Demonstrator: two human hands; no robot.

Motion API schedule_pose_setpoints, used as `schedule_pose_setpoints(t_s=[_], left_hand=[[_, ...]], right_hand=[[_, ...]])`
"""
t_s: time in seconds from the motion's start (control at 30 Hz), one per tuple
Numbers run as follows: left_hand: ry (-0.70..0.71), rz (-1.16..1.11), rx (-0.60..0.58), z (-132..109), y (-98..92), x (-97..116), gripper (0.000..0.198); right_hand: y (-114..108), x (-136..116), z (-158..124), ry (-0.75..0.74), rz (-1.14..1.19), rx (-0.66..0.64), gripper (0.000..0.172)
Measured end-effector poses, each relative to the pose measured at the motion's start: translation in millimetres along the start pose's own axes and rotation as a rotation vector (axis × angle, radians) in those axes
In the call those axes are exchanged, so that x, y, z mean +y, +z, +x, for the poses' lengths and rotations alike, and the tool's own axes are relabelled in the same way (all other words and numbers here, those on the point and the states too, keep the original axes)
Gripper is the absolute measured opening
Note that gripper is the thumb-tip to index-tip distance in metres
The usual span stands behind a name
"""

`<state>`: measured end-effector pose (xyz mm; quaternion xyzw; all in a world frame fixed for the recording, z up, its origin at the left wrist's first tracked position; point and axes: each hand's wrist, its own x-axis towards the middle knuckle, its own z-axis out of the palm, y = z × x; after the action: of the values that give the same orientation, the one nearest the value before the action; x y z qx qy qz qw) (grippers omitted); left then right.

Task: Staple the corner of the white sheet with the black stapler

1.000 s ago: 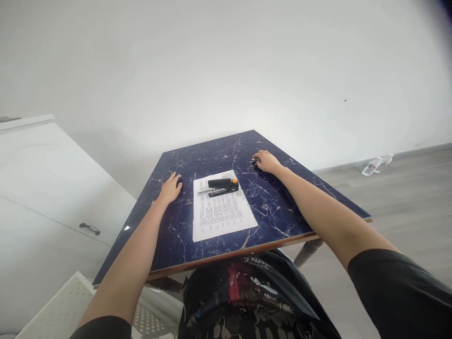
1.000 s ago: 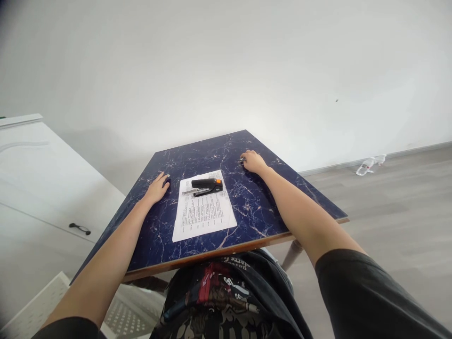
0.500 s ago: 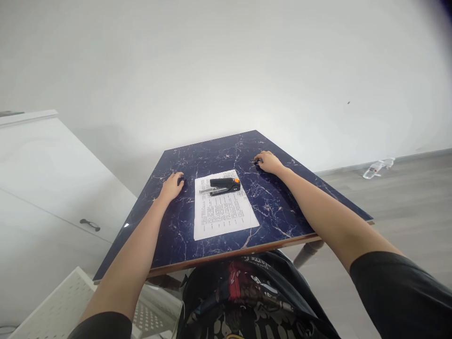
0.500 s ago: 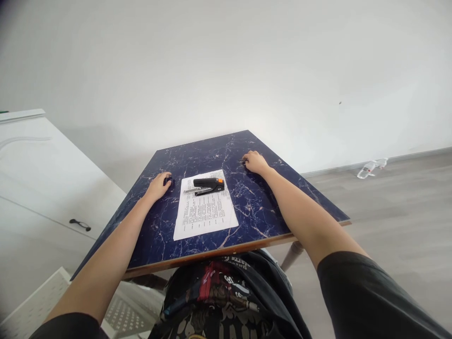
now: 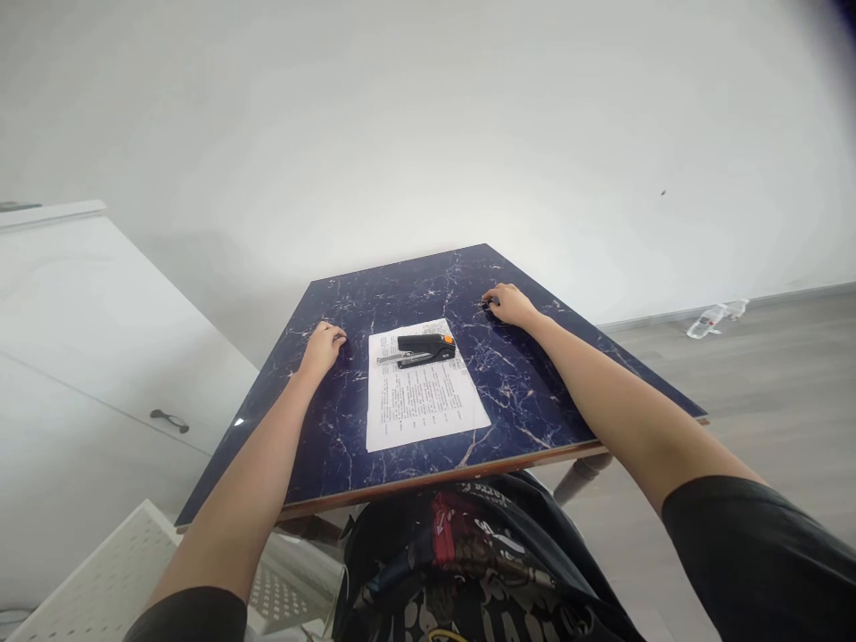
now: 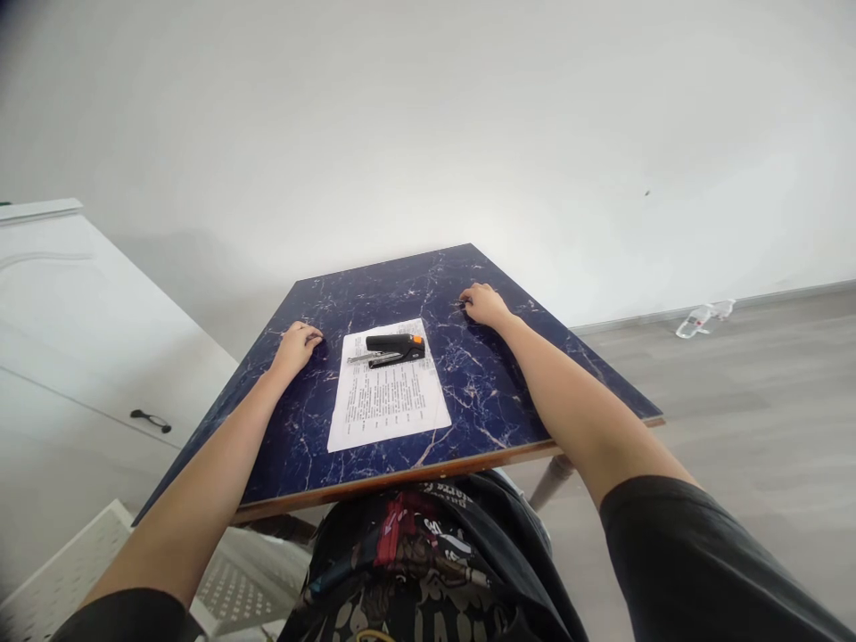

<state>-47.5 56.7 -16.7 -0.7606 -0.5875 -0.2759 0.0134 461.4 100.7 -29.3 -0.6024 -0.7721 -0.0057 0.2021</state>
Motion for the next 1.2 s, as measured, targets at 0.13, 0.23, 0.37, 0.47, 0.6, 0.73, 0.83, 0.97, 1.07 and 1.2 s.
schedule_pose_setpoints(t_s=[0.13, 0.23, 0.37, 0.47, 0.6, 0.73, 0.83, 0.97, 1.07, 1.2], left_hand=[[0.015, -0.132, 0.035, -4.0, -7.0, 21.6, 0.005], [0.04, -0.33, -0.008, -11.0, -11.1, 45.5, 0.008], [0.087, -0.392, -0.045, -20.6, -10.5, 73.8, 0.025], [0.109, -0.403, -0.111, -24.4, -7.9, 86.8, 0.039], [0.156, -0.426, -0.153, -25.9, -11.0, 95.9, 0.041], [0.219, -0.343, -0.186, -27.3, -21.4, 99.3, 0.041], [0.236, -0.304, -0.205, -28.9, -26.6, 99.5, 0.043], [0.266, -0.285, -0.237, -30.8, -28.4, 100.7, 0.044], [0.3, -0.285, -0.245, -32.0, -29.7, 104.9, 0.045], [0.303, -0.301, -0.211, -33.3, -30.9, 110.1, 0.038]], right_hand=[[0.3, 0.0, 0.0, 0.001, 0.006, 0.006, 0.041], [0.1, -0.2, -0.4, -0.001, 0.013, 0.016, 0.041], [-0.5, -0.5, -0.8, -0.012, 0.027, 0.033, 0.041], [-0.6, -0.8, -0.4, -0.017, 0.034, 0.028, 0.04], [0.7, -0.8, 0.6, -0.002, 0.043, -0.004, 0.047], [3.4, 1.8, 1.6, 0.025, 0.082, 0.018, 0.054], [5.4, 5.0, 2.5, 0.04, 0.127, 0.053, 0.054], [6.9, 7.6, 3.6, 0.037, 0.125, 0.055, 0.05], [7.1, 7.6, 4.0, 0.038, 0.126, 0.048, 0.051], [7.0, 7.1, 4.1, 0.04, 0.121, 0.046, 0.052]])
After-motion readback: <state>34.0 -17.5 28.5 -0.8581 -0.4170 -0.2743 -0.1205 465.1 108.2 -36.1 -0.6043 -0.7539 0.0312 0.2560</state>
